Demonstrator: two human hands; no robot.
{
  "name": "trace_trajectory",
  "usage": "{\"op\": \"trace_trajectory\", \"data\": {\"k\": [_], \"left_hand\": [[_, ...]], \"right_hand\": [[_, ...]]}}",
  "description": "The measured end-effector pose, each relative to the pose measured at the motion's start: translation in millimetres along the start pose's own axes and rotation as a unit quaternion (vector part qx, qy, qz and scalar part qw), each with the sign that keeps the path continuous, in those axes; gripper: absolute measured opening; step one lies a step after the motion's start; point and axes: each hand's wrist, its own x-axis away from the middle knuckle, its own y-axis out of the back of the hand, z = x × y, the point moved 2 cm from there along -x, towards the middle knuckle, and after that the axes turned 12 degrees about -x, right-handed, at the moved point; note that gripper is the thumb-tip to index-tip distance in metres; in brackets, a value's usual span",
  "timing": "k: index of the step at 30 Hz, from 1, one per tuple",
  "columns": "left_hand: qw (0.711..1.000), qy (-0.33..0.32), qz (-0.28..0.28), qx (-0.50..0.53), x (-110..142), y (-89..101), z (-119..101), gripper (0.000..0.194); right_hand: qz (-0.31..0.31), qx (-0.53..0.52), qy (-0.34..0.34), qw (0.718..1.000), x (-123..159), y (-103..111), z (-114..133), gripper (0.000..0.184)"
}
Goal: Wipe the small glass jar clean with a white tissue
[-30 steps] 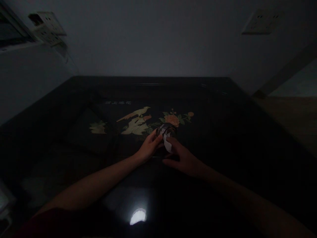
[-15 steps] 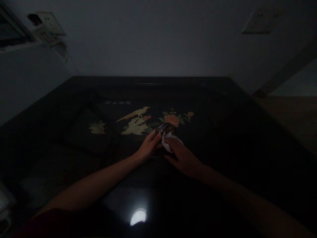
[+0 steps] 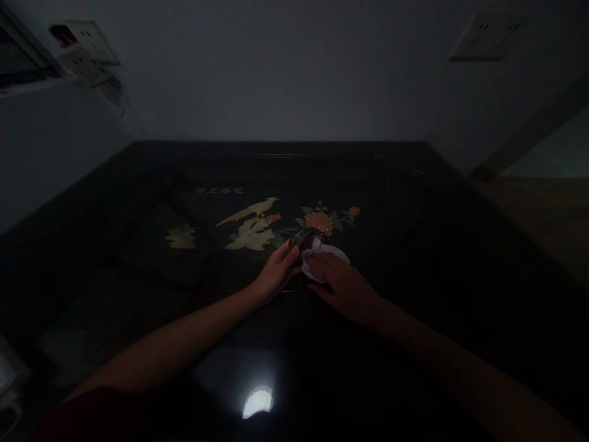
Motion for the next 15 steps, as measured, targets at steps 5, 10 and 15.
{"op": "trace_trajectory", "data": {"k": [5, 10, 15], "left_hand": [[1.000, 0.002, -0.013, -0.020, 0.1, -0.4, -0.9, 0.043], [0.998, -0.013, -0.021, -0.050, -0.4, -0.9, -2.5, 0.045], [0.999, 0.000, -0.020, -0.042, 0.3, -1.0, -2.9, 0.047]], "right_hand": [[-0.019, -0.263, -0.050, 0.963, 5.9, -11.3, 2.1, 0.061], [0.022, -0.474, -0.113, 0.873, 8.3, -16.2, 10.3, 0.072], [-0.006, -0.367, -0.082, 0.926, 7.4, -15.7, 7.0, 0.063]]}}
